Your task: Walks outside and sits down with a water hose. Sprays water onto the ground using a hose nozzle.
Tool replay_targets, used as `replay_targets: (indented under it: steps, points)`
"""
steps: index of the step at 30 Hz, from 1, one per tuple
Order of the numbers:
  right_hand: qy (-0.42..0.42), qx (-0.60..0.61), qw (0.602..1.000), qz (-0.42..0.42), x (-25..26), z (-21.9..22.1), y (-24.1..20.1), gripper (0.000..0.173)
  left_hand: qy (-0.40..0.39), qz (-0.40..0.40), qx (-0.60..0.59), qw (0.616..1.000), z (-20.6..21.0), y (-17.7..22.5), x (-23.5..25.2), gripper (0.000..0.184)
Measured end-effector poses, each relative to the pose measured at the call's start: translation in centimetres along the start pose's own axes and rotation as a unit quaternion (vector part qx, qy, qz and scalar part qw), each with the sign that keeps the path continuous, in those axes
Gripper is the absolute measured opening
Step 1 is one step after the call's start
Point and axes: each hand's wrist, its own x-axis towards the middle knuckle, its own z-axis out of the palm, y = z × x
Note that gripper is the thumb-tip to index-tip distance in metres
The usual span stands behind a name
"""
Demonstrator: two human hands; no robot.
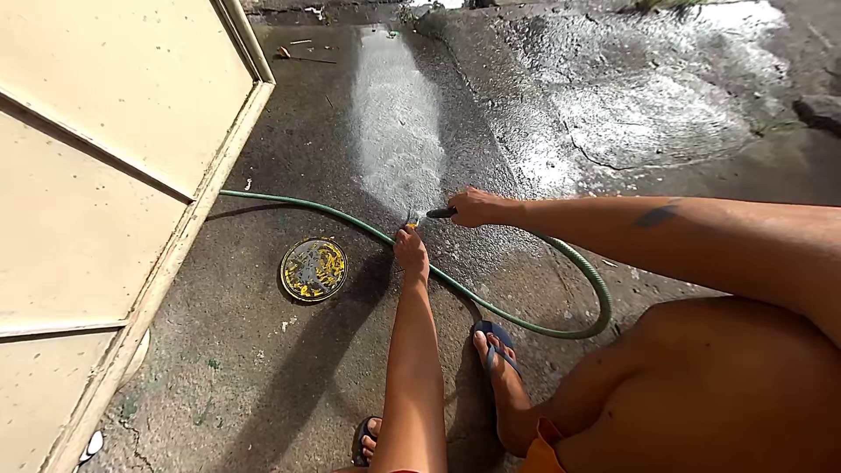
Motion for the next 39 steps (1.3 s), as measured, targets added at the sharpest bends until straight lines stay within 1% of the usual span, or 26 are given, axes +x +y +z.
replay_targets:
  steps: [5,8,14,22,27,30,33,36,38,39]
  points:
    - [-0.007,0.004,1.000,-0.007,0.1,0.1,-0.1,0.021,-0.054,-0.017,0.014,0.998,-2.3,0.9,0.7,0.042]
    - [0.008,0.011,1.000,-0.022,-0.1,0.2,-0.3,0.020,-0.060,-0.019,0.024,0.998,-3.4,1.0,0.8,0.039]
    - [0.002,-0.011,1.000,-0.029,0.4,0.4,0.0,0.019,-0.075,-0.018,0.032,0.997,-2.9,0.9,1.0,0.041]
    - [0.008,0.003,1.000,-0.030,0.0,0.2,-0.2,0.018,-0.099,-0.023,0.018,0.995,-3.5,0.9,0.9,0.042]
    - [0.001,-0.002,0.999,-0.033,-0.3,0.1,-0.3,0.019,-0.096,-0.027,0.012,0.995,-3.0,0.6,1.1,0.043]
    - [0.000,-0.009,0.999,-0.032,-0.5,0.1,-0.6,0.019,-0.099,-0.024,-0.032,0.994,-3.1,0.4,1.1,0.041]
    - [0.004,-0.007,0.999,-0.035,-0.3,0.2,-0.4,0.019,-0.078,-0.030,-0.108,0.991,-2.4,0.1,1.4,0.041]
    - [0.009,0.005,0.999,-0.037,-0.2,0.2,0.0,0.018,-0.067,-0.068,-0.164,0.982,-1.2,-0.1,2.3,0.056]
    - [0.003,0.009,0.999,-0.035,-0.4,0.1,0.0,0.019,-0.092,-0.093,-0.232,0.964,-0.2,-0.4,3.1,0.054]
    - [0.002,0.011,0.999,-0.035,-0.5,0.0,0.0,0.019,-0.119,-0.113,-0.284,0.945,0.3,-0.5,3.8,0.051]
